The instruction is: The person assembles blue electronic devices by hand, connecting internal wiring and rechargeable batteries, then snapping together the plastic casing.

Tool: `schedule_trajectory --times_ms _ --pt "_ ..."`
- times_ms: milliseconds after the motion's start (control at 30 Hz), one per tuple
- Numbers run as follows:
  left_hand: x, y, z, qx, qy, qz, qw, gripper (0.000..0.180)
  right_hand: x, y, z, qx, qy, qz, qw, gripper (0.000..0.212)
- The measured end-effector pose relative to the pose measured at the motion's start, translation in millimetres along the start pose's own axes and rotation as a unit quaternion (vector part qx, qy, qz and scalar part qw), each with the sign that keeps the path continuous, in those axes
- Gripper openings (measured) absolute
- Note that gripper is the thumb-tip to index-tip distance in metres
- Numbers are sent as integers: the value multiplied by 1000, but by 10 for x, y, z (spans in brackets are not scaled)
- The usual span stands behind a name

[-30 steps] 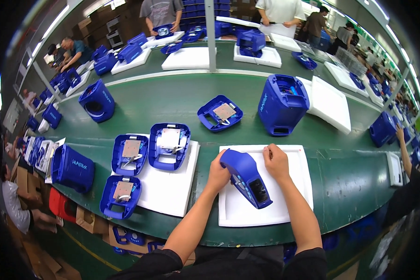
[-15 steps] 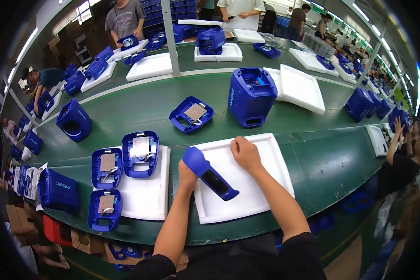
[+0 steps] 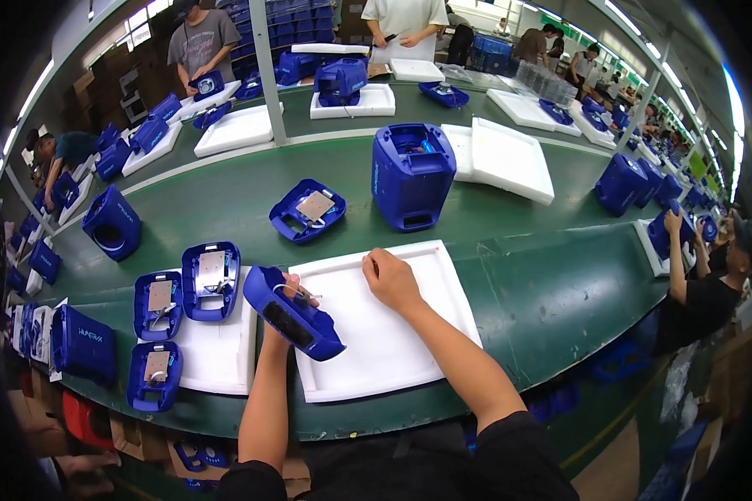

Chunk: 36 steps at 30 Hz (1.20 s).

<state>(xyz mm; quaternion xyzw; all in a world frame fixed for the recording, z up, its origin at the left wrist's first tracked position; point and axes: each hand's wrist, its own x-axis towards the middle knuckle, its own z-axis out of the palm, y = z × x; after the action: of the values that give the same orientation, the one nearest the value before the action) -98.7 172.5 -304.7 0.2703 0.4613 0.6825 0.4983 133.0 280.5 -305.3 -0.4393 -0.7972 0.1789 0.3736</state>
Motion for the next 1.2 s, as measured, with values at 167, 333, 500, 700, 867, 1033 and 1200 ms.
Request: schedule_trajectory --times_ms 167,333,500,700,867,1033,1200 --pt "-4 14 41 -2 4 -3 1000 24 1 34 -40 21 -14 22 999 22" --pt "22 -21 37 0 -6 -2 1000 24 16 -6 -62 33 26 -28 999 17" --pt "125 -258 -154 37 -26 51 998 23 694 -184 -443 -109 193 -215 951 17" --pt "151 -296 -130 118 -54 118 984 21 1736 38 -953 -384 192 -68 901 45" --pt "21 -109 -95 204 -55 169 963 19 2070 124 -957 -490 62 16 869 60" --pt "30 -94 -72 189 -55 173 965 14 2114 190 -1059 -468 53 40 881 60" --pt "58 -119 -11 190 -55 212 957 18 1904 380 -1642 -335 99 21 937 56"
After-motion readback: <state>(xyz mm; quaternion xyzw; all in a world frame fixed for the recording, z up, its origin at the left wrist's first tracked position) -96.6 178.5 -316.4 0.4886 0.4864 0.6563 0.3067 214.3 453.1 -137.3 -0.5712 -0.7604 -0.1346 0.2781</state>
